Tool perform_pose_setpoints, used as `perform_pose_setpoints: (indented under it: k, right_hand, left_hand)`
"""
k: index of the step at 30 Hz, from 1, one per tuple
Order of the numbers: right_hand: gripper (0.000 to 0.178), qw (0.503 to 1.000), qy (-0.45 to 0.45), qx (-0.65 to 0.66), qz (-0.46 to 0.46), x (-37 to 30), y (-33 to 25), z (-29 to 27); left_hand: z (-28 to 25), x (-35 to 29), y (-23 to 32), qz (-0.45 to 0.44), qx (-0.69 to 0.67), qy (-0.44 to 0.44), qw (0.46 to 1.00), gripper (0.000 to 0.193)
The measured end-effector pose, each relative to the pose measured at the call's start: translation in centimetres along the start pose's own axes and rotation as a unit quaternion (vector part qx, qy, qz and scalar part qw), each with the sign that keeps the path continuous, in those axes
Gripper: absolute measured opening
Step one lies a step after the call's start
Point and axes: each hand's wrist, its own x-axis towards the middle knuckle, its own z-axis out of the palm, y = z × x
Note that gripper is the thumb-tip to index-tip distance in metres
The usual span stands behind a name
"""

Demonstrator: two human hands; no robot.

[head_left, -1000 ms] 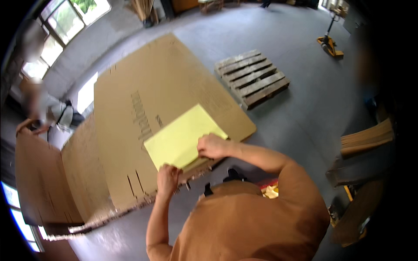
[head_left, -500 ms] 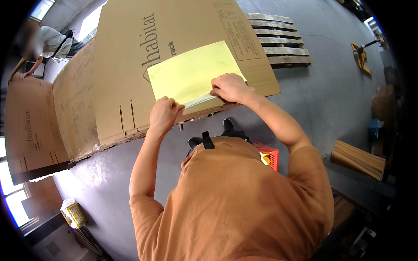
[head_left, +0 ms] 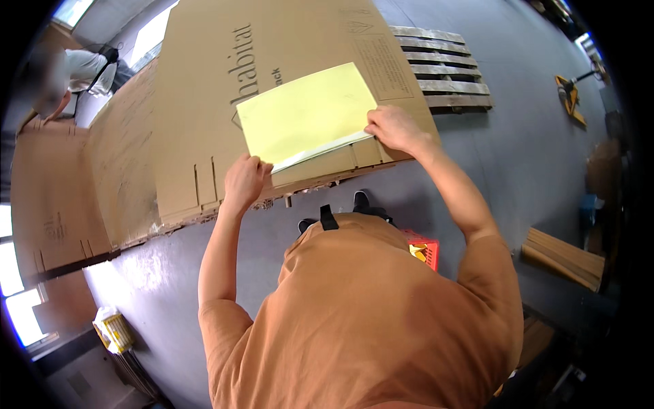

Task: The person applies barcode stickers to a stack of large cardboard boxes. They peel individual labels from a sheet and press them onto the top surface of the boxes, working through the stack one by one.

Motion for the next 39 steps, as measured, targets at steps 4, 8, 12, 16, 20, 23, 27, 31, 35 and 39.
perform_pose_setpoints:
  k: [4, 8, 12, 16, 20, 23, 27, 31, 35, 39]
  right_hand:
    - [0.019, 0.966, 0.180, -0.115, -0.142, -0.1, -4.2, -2.6]
    - [0.013, 0.941, 0.163, -0.106, -0.277, -1.2, -10.7, -4.3]
    - [0.009, 0.969, 0.041, -0.102, -0.221, -3.9, -11.2, -6.7]
    - [0.015, 0.990, -0.058, -0.014, -0.126, -8.3, -10.6, -10.8]
    - [0.016, 0.996, -0.056, 0.060, -0.034, -10.5, -9.9, -12.9]
    - [0.018, 0.990, -0.062, 0.124, 0.040, -10.0, -8.4, -12.0]
    - [0.017, 0.992, -0.012, 0.122, 0.021, -7.9, -6.5, -9.0]
    - [0.016, 0.980, -0.064, 0.186, -0.002, -5.6, -6.5, -8.2]
    - [0.019, 0.981, -0.036, 0.188, -0.035, -2.9, -6.2, -6.9]
    - [0.023, 0.969, 0.144, 0.169, -0.111, -0.8, -6.8, -5.1]
  left_hand:
    - [-2.7, 0.8, 2.0, -0.079, -0.198, -0.132, 0.968, 0.037]
    - [-2.4, 0.6, 5.3, -0.052, -0.411, -0.243, 0.877, 0.038]
    - [-0.5, 0.5, 7.2, -0.034, -0.538, -0.322, 0.779, 0.034]
    - [0.2, 0.2, 11.4, 0.087, -0.541, -0.293, 0.784, 0.039]
    - [0.7, -0.2, 13.1, 0.124, -0.551, -0.312, 0.764, 0.044]
    - [1.1, -0.2, 14.4, 0.078, -0.531, -0.272, 0.798, 0.042]
    - [1.7, 0.5, 15.8, 0.062, -0.524, -0.121, 0.841, 0.040]
    - [2.1, 1.2, 14.5, 0.046, -0.518, -0.030, 0.854, 0.037]
    - [2.1, 1.2, 13.3, -0.022, -0.520, 0.032, 0.853, 0.036]
    - [2.0, 2.0, 12.9, -0.052, -0.565, 0.069, 0.820, 0.040]
